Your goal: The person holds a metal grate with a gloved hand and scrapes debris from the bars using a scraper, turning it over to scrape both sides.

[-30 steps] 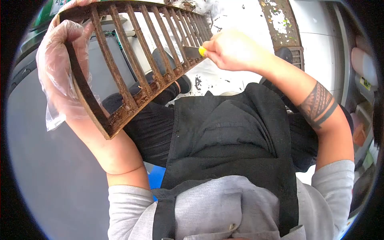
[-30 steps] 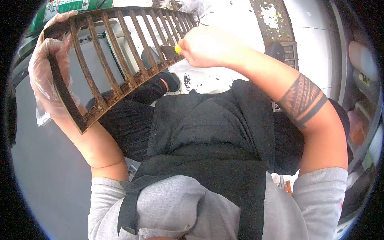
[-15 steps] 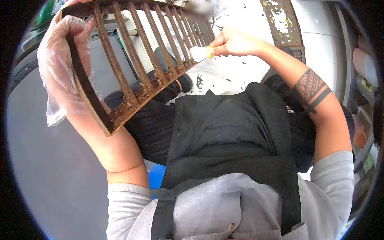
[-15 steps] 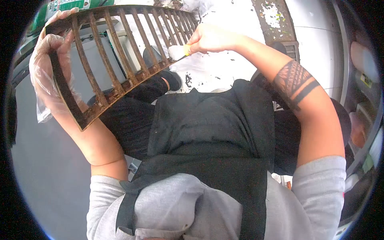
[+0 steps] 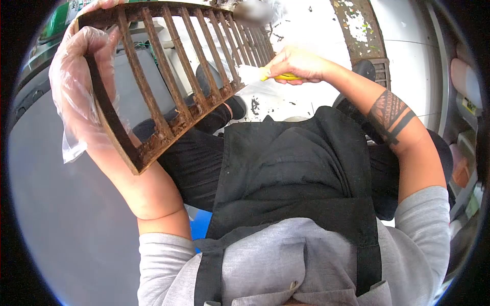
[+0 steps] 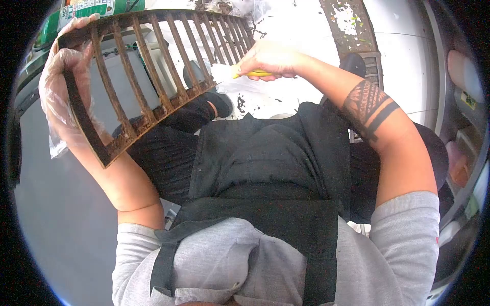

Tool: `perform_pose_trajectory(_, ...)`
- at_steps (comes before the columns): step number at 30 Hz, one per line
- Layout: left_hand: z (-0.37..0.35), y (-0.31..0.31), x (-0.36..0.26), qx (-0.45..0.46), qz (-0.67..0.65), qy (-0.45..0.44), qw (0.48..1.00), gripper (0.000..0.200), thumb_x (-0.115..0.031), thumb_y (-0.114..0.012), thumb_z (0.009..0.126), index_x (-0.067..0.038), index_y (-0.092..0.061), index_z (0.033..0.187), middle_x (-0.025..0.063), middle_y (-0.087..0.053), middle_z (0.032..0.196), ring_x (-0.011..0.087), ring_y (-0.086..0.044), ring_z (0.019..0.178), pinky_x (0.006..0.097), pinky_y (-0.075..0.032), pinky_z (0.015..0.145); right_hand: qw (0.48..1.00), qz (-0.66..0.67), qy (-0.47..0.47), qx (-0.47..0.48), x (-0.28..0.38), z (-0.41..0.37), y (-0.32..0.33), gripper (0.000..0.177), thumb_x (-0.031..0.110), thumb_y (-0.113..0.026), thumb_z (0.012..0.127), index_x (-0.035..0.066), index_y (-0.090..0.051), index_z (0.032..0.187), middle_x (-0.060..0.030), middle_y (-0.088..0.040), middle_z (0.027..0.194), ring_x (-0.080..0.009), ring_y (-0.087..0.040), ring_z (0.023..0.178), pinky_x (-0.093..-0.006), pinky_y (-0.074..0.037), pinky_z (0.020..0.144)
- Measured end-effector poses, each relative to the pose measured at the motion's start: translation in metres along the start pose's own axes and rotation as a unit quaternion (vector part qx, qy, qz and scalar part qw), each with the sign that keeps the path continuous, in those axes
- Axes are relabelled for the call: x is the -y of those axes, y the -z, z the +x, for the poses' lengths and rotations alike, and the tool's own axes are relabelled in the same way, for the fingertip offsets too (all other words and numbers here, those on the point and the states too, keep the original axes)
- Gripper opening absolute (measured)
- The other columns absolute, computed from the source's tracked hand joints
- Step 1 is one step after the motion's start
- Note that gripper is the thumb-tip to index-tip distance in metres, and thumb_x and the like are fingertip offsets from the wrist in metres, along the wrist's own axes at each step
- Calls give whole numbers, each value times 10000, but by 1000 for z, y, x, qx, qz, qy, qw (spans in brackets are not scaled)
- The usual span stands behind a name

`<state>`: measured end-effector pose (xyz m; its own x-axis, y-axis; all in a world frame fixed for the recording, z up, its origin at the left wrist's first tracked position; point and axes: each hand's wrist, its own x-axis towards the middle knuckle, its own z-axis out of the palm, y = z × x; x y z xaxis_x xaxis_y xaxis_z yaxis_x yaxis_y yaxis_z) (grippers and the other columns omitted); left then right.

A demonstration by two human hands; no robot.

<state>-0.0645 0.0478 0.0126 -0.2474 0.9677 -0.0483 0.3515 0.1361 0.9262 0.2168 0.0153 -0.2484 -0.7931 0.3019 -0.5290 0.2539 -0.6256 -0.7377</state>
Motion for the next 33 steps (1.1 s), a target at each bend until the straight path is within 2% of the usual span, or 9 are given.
perform_pose_trajectory(2, 2, 4, 2, -27, -8, 14, 1000, 463, 34, -400, 859, 100, -591, 1276, 185, -614, 1337, 240, -551, 1308, 348, -433, 1138, 999, 49, -21, 4, -3, -3, -4, 250, 214, -684, 956, -15, -762, 1017, -45, -617, 644, -85, -460, 415, -248, -346, 377)
perform_pose_trajectory(7, -18, -34, -10, -27, -24, -75, 997, 281, 43, -482, 763, -3, -644, 987, 46, -603, 859, 90, -515, 655, 181, -412, 582, 974, 218, -64, 11, -25, -15, -21, 304, 272, -653, 1002, -22, -681, 1075, -43, -610, 720, -82, -438, 402, -208, -296, 340)
perform_pose_trajectory(9, -2, -6, -6, 41, -40, -11, 998, 338, 29, -462, 863, 65, -655, 1137, 128, -658, 1202, 150, -615, 1087, 278, -508, 1030, 957, 281, -73, 0, -24, -22, -31, 304, 263, -650, 1007, -29, -676, 1088, -51, -619, 734, -82, -442, 397, -211, -309, 347)
perform_pose_trajectory(12, 5, 15, 5, -31, 17, 41, 999, 244, 9, -489, 884, 60, -677, 1032, 100, -655, 1196, 81, -591, 957, 219, -540, 927, 937, 344, -53, -15, -11, -32, -47, 318, 258, -638, 1014, -47, -682, 1093, -59, -633, 738, -77, -463, 412, -215, -329, 365)
perform_pose_trajectory(16, -25, -34, -19, -29, -52, -75, 995, 288, 31, -457, 758, 22, -641, 980, 87, -634, 993, 124, -569, 817, 181, -467, 724, 991, -18, 10, -135, 29, -40, -50, 283, 236, -629, 1010, -20, -750, 1007, -26, -643, 715, -83, -543, 502, -272, -422, 450)
perform_pose_trajectory(20, -35, -29, -38, 108, -92, -52, 989, 320, 46, -443, 716, 25, -631, 974, 99, -627, 977, 171, -582, 879, 193, -463, 740, 866, -411, 182, -217, 51, -45, -58, 274, 248, -647, 985, -2, -751, 1026, -85, -652, 696, -194, -637, 632, -368, -524, 629)
perform_pose_trajectory(24, -7, -8, -8, -20, 8, -43, 999, 244, 23, -467, 807, 32, -653, 965, 84, -648, 1047, 106, -576, 798, 189, -500, 785, 776, -566, 216, -174, 60, -48, -59, 295, 269, -672, 951, 14, -766, 1067, -179, -629, 689, -272, -635, 649, -405, -527, 685)
perform_pose_trajectory(29, -15, -21, -12, 0, -8, -28, 1000, 269, 18, -480, 865, 18, -682, 1042, 68, -680, 1078, 63, -557, 663, 192, -548, 878, 932, -341, 72, -104, 64, -34, -35, 273, 260, -683, 964, 29, -786, 1066, -76, -603, 604, -168, -547, 508, -332, -461, 521)
perform_pose_trajectory(33, -29, -42, -17, -23, -40, -124, 991, 305, 33, -450, 736, 37, -638, 976, 108, -638, 1014, 148, -590, 876, 180, -441, 649, 981, -182, -6, -65, 62, -31, -31, 265, 276, -707, 933, 28, -798, 939, -11, -581, 610, -75, -464, 473, -281, -370, 446)
